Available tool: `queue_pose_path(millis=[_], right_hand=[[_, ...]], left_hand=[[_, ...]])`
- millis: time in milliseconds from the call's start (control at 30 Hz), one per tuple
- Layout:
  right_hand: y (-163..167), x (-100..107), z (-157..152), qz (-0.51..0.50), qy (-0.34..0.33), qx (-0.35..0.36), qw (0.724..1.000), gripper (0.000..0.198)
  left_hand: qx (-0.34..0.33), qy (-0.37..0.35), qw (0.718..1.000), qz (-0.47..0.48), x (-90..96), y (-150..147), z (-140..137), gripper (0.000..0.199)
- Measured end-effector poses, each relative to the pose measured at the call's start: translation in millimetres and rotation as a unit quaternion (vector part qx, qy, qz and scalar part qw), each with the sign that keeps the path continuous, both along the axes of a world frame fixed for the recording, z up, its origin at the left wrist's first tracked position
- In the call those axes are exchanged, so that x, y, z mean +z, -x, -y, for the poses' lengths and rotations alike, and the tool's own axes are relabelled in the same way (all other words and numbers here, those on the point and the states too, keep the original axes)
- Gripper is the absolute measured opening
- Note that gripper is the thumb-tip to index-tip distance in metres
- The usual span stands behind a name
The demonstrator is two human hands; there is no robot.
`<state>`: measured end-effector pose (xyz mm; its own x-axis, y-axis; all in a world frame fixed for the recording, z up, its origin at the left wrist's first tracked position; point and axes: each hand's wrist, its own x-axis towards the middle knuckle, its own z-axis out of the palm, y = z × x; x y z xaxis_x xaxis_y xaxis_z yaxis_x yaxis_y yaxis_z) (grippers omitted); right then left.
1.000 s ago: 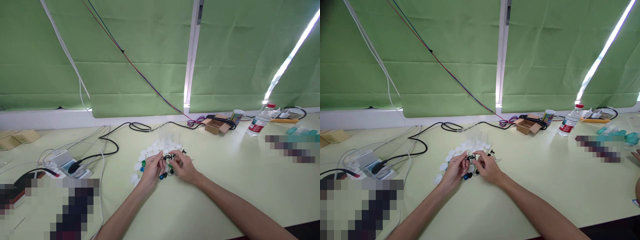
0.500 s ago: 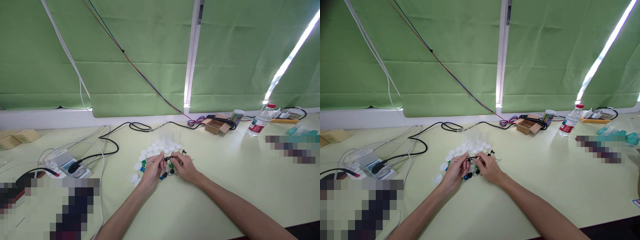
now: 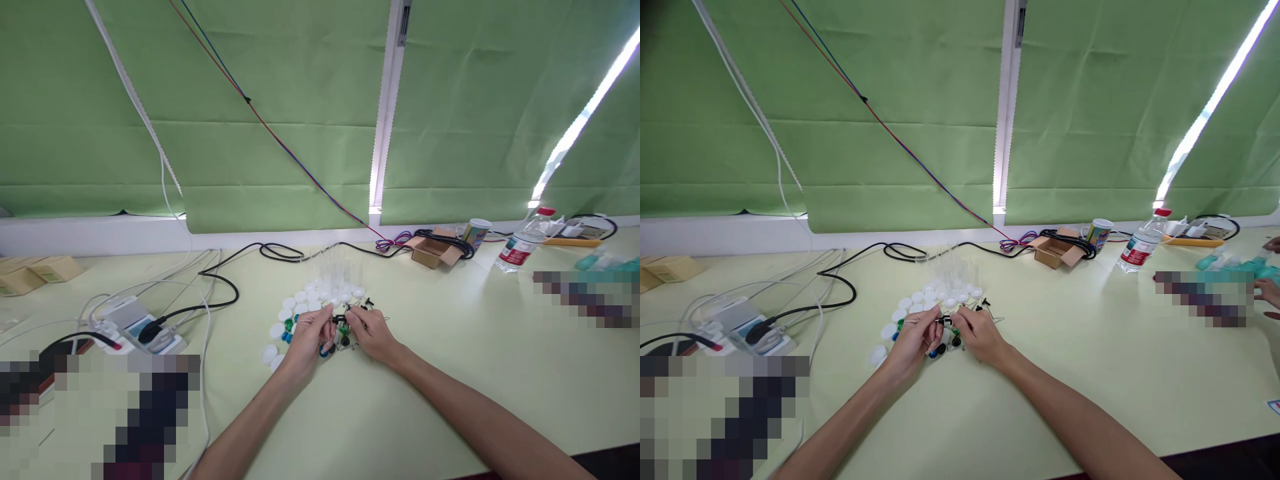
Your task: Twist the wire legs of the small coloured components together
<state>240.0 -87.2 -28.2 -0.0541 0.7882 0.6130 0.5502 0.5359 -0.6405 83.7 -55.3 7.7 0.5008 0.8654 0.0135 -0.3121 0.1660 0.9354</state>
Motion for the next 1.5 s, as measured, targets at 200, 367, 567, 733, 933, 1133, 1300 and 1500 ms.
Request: queue_pose_path(millis=[200, 367, 567, 733, 933, 1133, 1300, 1500], right_hand=[[-0.2, -1.5, -1.2, 0.0, -0.004, -0.003, 1.0, 0.043], [-0.4, -1.0, 0.7, -0.002, 0.011, -0.004, 1.0, 0.032], [1.9, 1.9, 4.1, -0.022, 0.028, 0.027, 0.999, 0.029], [2.4, 1.0, 3.6, -0.021, 0.032, 0.039, 0.999, 0.027], [2.5, 0.9, 3.0, -0.016, 0.022, 0.029, 0.999, 0.023], [2.5, 0.0, 2.1, -0.022, 0.02, 0.03, 0.999, 0.02], [1.2, 0.1, 1.9, -0.013, 0.027, 0.019, 0.999, 0.018], [0.1, 1.7, 2.0, 0.004, 0.021, 0.015, 1.0, 0.031]], left_hand=[[-0.004, 0.004, 1.0, -0.001, -2.1, -0.1, -0.8, 0.056], [0.007, 0.011, 1.0, 0.012, 0.4, 0.2, -1.8, 0.055], [0.027, 0.017, 0.999, 0.033, 0.2, 2.0, -6.3, 0.052], [0.02, 0.02, 0.999, 0.034, -1.2, 2.1, -6.6, 0.053], [0.021, 0.022, 0.999, 0.029, 1.3, 1.8, -4.1, 0.053], [0.018, 0.019, 0.999, 0.03, -0.1, 1.3, -4.7, 0.054], [0.01, 0.024, 0.999, 0.028, -2.1, 1.0, -4.9, 0.054], [0.0, 0.015, 1.0, 0.018, -2.9, 1.1, -3.7, 0.055]])
